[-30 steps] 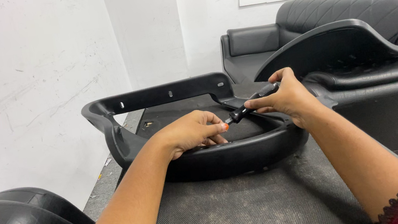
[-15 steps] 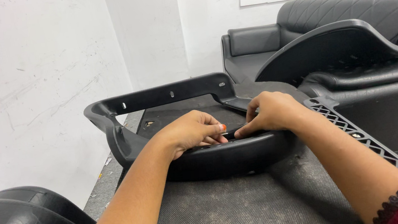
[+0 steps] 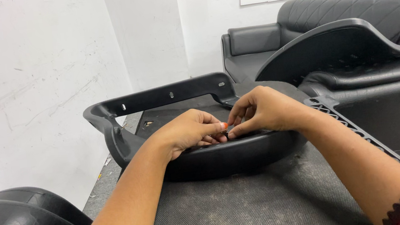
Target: The person uses a screwdriver to tighten screws into a black plastic furniture component. They repeatedly insert screws and turn the screwdriver clockwise to secure them, then place the screws aside after each insertion.
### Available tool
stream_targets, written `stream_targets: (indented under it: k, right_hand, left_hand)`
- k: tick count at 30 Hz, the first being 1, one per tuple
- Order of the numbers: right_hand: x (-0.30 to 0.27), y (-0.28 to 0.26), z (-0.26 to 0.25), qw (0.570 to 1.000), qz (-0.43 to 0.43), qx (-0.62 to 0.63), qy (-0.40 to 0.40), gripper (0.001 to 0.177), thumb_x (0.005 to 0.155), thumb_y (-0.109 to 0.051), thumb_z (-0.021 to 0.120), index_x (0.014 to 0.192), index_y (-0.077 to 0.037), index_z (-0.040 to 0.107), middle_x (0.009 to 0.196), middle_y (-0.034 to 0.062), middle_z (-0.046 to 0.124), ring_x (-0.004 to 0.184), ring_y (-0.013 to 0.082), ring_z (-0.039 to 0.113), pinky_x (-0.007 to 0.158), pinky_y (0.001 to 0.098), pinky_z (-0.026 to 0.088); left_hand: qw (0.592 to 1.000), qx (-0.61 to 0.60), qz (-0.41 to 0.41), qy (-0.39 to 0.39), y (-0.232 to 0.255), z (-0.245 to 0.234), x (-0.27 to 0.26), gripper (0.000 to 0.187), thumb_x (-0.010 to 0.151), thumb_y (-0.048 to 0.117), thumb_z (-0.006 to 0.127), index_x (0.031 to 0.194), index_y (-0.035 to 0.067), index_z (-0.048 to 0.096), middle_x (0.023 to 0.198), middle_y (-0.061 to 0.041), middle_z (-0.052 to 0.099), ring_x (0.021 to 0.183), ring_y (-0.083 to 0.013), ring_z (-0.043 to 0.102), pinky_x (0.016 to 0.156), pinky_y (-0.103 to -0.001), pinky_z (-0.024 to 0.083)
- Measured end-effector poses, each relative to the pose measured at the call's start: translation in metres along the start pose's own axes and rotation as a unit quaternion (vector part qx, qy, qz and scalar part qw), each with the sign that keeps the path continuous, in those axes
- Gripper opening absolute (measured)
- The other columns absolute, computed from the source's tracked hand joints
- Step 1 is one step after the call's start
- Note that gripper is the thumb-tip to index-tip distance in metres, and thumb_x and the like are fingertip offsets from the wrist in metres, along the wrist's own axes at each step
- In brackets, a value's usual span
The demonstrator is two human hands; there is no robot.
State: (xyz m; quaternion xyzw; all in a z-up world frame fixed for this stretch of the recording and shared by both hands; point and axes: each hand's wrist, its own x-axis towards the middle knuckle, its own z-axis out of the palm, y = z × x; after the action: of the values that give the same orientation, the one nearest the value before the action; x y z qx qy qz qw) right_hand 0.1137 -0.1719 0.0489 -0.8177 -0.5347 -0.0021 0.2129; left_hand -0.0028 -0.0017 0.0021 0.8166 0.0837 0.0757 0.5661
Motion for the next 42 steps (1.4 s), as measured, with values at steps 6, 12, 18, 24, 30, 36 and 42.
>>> stream_targets:
  k: [6,12,18,24,30,36,42]
  right_hand:
    - [-0.004,-0.008,0.000,1.000,0.010,-0.019,0.011,0.034,0.066,-0.035,0.088,0.090,-0.010,0.084,0.073,0.0088,0.079,0.065,0.0179,0.072,0.063,0.0279,0.056]
    - [-0.003,-0.004,0.001,0.999,0.003,-0.034,0.016,0.028,0.072,-0.032,0.084,0.092,-0.012,0.085,0.073,0.0081,0.079,0.063,0.0170,0.071,0.062,0.0273,0.056]
    - [-0.004,-0.003,0.002,1.000,0.005,-0.012,0.022,0.024,0.075,-0.027,0.082,0.092,-0.011,0.084,0.075,0.0079,0.081,0.065,0.0176,0.072,0.065,0.0293,0.057]
    - [-0.005,-0.005,-0.004,0.984,0.003,0.041,0.171,0.023,0.082,-0.027,0.080,0.096,-0.008,0.081,0.082,0.0074,0.079,0.074,0.0154,0.074,0.069,0.0285,0.058]
    - [-0.011,-0.005,-0.003,0.971,-0.006,0.028,0.239,0.024,0.083,-0.028,0.078,0.097,-0.009,0.080,0.086,0.0083,0.080,0.080,0.0168,0.077,0.073,0.0309,0.060]
    - [-0.016,-0.004,-0.004,0.987,0.075,-0.036,0.137,0.024,0.077,-0.033,0.080,0.091,-0.014,0.084,0.088,0.0099,0.081,0.085,0.0213,0.079,0.080,0.0360,0.062]
    - [-0.028,0.008,-0.005,0.980,0.036,-0.078,0.182,0.027,0.074,-0.037,0.083,0.091,-0.016,0.085,0.096,0.0127,0.079,0.098,0.0303,0.072,0.091,0.0439,0.054]
  left_hand:
    - [1.000,0.015,-0.004,0.003,0.003,0.003,-0.003,0.024,0.094,0.025,0.066,0.099,0.004,0.077,0.088,-0.008,0.078,0.077,-0.0112,0.069,0.073,-0.021,0.054]
    - [1.000,0.018,0.004,-0.009,0.001,0.001,-0.001,0.025,0.094,0.026,0.064,0.100,0.007,0.078,0.090,-0.006,0.079,0.080,-0.0110,0.068,0.076,-0.023,0.053]
    - [1.000,0.012,0.005,-0.013,-0.001,0.000,0.001,0.027,0.095,0.029,0.063,0.105,0.008,0.077,0.092,-0.006,0.078,0.081,-0.0108,0.068,0.077,-0.024,0.054]
    - [1.000,0.005,0.004,0.003,0.000,-0.001,-0.001,0.028,0.093,0.031,0.066,0.105,0.007,0.076,0.094,-0.007,0.077,0.082,-0.0115,0.067,0.077,-0.024,0.054]
    - [0.999,0.004,0.012,0.052,0.004,0.000,-0.005,0.025,0.092,0.026,0.067,0.106,0.006,0.073,0.091,-0.010,0.076,0.081,-0.0157,0.072,0.076,-0.026,0.059]
    - [0.986,0.058,0.131,0.090,0.009,0.007,-0.005,0.021,0.086,0.018,0.071,0.101,0.003,0.076,0.088,-0.007,0.078,0.078,-0.0136,0.074,0.073,-0.027,0.061]
    - [0.960,0.194,0.170,0.109,0.024,0.026,0.002,0.019,0.086,0.022,0.072,0.097,0.008,0.079,0.079,-0.006,0.078,0.073,-0.0134,0.073,0.073,-0.029,0.058]
